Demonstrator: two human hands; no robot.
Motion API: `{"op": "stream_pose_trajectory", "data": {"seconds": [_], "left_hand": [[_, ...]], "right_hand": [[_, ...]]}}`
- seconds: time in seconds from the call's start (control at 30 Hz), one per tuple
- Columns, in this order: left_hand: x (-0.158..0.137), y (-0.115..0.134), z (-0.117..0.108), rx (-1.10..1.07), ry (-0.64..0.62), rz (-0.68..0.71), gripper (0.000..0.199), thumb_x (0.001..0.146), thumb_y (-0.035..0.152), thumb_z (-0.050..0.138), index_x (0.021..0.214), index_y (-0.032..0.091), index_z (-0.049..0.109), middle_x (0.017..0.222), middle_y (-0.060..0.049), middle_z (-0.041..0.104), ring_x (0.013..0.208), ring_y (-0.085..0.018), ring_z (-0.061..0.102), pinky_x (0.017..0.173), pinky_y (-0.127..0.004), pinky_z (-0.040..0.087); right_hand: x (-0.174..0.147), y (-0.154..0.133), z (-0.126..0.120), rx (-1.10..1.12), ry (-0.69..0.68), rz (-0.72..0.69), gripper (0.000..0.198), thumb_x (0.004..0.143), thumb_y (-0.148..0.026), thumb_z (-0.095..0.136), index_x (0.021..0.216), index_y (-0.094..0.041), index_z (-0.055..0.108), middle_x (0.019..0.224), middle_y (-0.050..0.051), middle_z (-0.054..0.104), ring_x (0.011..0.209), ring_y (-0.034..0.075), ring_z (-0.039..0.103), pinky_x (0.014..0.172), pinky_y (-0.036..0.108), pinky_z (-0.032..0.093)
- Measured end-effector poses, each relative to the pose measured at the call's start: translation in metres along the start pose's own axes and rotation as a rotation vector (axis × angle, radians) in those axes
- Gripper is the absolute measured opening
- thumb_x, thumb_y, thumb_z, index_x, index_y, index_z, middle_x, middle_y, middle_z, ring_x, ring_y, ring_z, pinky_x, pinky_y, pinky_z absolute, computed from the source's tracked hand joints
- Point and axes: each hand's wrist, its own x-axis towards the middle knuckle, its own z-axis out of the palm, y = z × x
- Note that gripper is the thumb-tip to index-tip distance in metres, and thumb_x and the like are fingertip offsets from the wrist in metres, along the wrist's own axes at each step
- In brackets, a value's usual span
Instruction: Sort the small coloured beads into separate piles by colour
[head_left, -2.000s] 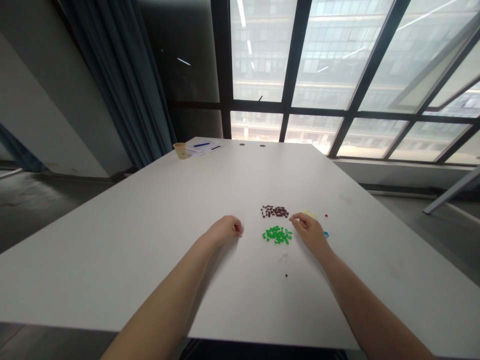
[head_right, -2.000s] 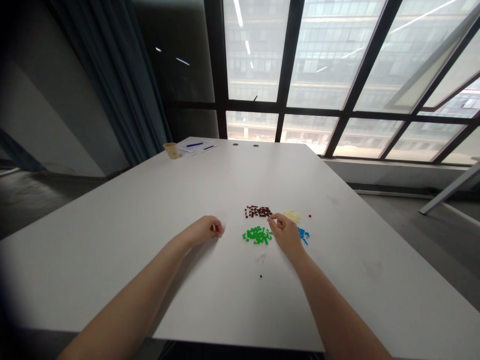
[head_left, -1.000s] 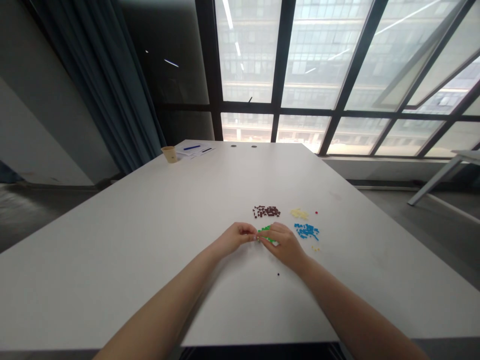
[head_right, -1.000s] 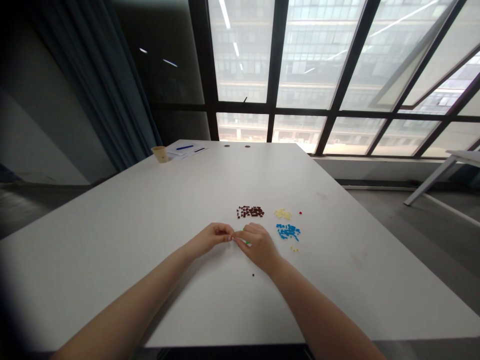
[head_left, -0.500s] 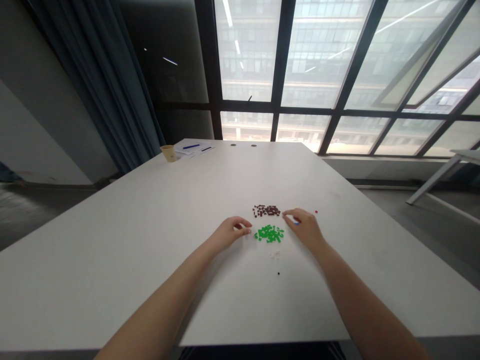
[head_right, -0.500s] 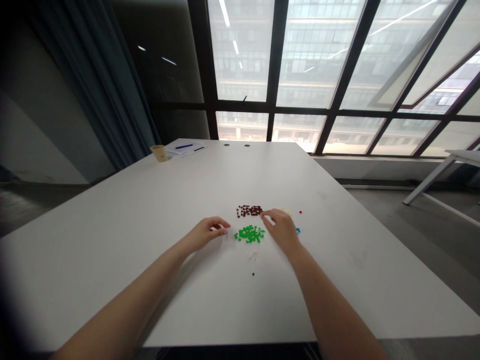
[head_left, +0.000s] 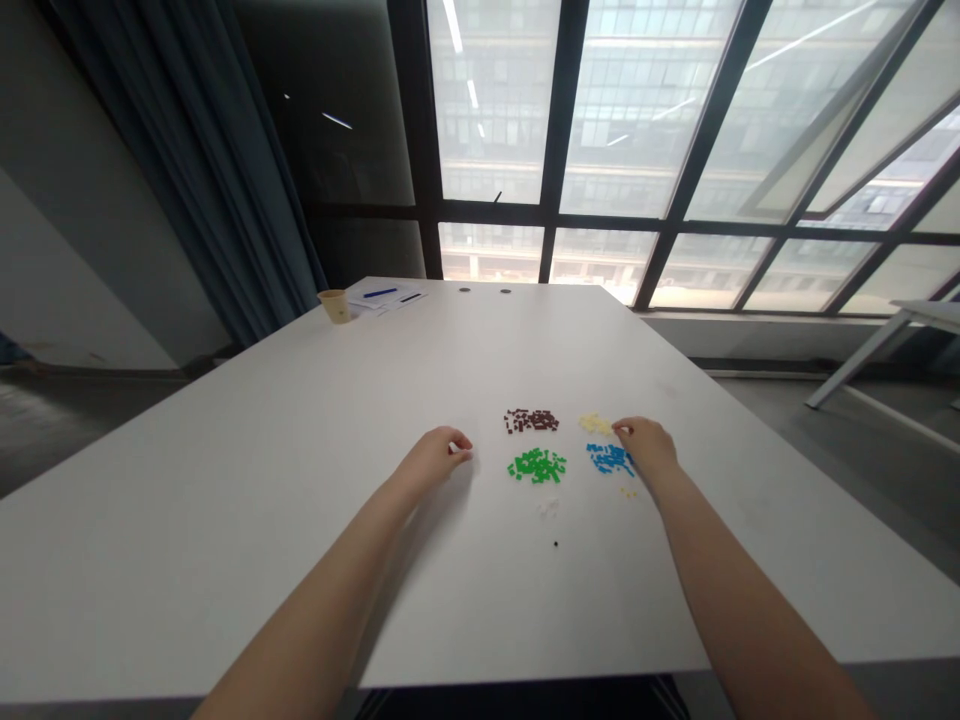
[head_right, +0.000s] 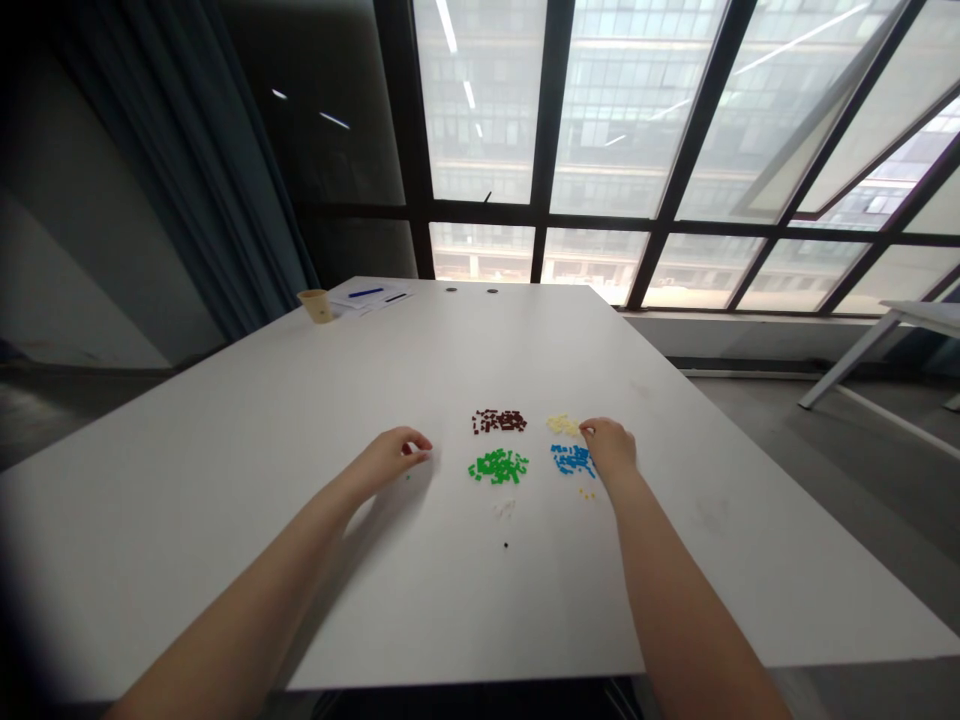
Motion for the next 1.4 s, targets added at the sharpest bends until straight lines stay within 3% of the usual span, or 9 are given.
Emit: {"op": "stream_pose_trajectory", "data": {"seconds": [0.23,0.47,0.6,0.8,1.23,1.33,1.4], "left_hand": [[0.005,-0.025,-0.017,0.103,-0.173,-0.04,0.024,0.063,0.012,0.047,0.079,0.014,0.064,0.083,-0.007,0.066,0.073,-0.017,0.058,0.067,-0.024,0.041],[-0.005,-0.016,-0.022,0.202,-0.364,-0.124,0.023,0.056,0.016,0.058,0.078,0.015,0.063,0.079,-0.005,0.065,0.065,-0.015,0.056,0.054,-0.021,0.037],[-0.007,-0.006,-0.018,0.213,-0.345,-0.091,0.016,0.058,0.016,0.057,0.072,0.015,0.063,0.073,-0.003,0.063,0.061,-0.013,0.053,0.052,-0.021,0.035],[-0.002,-0.01,-0.01,0.195,-0.266,-0.028,0.013,0.059,0.012,0.05,0.065,0.015,0.061,0.067,-0.002,0.06,0.059,-0.012,0.05,0.054,-0.021,0.033],[0.0,-0.015,0.005,0.096,-0.167,-0.021,0.012,0.058,0.006,0.049,0.058,0.015,0.057,0.063,-0.002,0.056,0.059,-0.013,0.047,0.057,-0.023,0.033],[0.0,-0.006,0.012,-0.11,-0.192,0.035,0.011,0.061,0.006,0.049,0.059,0.015,0.055,0.06,0.0,0.053,0.058,-0.011,0.044,0.057,-0.023,0.032],[-0.002,0.004,0.017,-0.406,-0.273,0.038,0.004,0.064,0.01,0.053,0.062,0.014,0.053,0.058,0.002,0.05,0.056,-0.009,0.043,0.056,-0.022,0.032]], "right_hand": [[-0.003,-0.002,-0.019,0.366,0.299,0.043,0.036,0.074,-0.038,0.043,0.085,-0.014,0.067,0.062,0.006,0.062,0.053,0.015,0.05,0.053,0.025,0.035],[-0.016,-0.03,-0.02,0.389,0.224,-0.066,0.037,0.073,-0.04,0.042,0.082,-0.014,0.067,0.061,0.005,0.061,0.052,0.014,0.048,0.052,0.024,0.035],[-0.019,-0.037,-0.018,0.37,0.188,-0.132,0.036,0.074,-0.039,0.042,0.081,-0.015,0.067,0.065,0.005,0.063,0.055,0.014,0.05,0.056,0.025,0.038],[-0.022,-0.042,-0.017,0.411,0.17,-0.189,0.032,0.074,-0.036,0.043,0.081,-0.016,0.066,0.078,0.006,0.066,0.065,0.016,0.055,0.065,0.028,0.042],[-0.028,-0.054,-0.022,0.425,0.137,-0.262,0.026,0.075,-0.03,0.043,0.08,-0.017,0.065,0.079,0.005,0.066,0.064,0.015,0.056,0.063,0.026,0.042],[-0.029,-0.055,-0.021,0.432,0.134,-0.285,0.026,0.076,-0.029,0.042,0.08,-0.017,0.065,0.079,0.005,0.066,0.064,0.015,0.056,0.063,0.026,0.042],[-0.03,-0.057,-0.02,0.436,0.133,-0.313,0.025,0.076,-0.029,0.042,0.08,-0.017,0.065,0.078,0.004,0.066,0.062,0.014,0.055,0.063,0.025,0.041]]}}
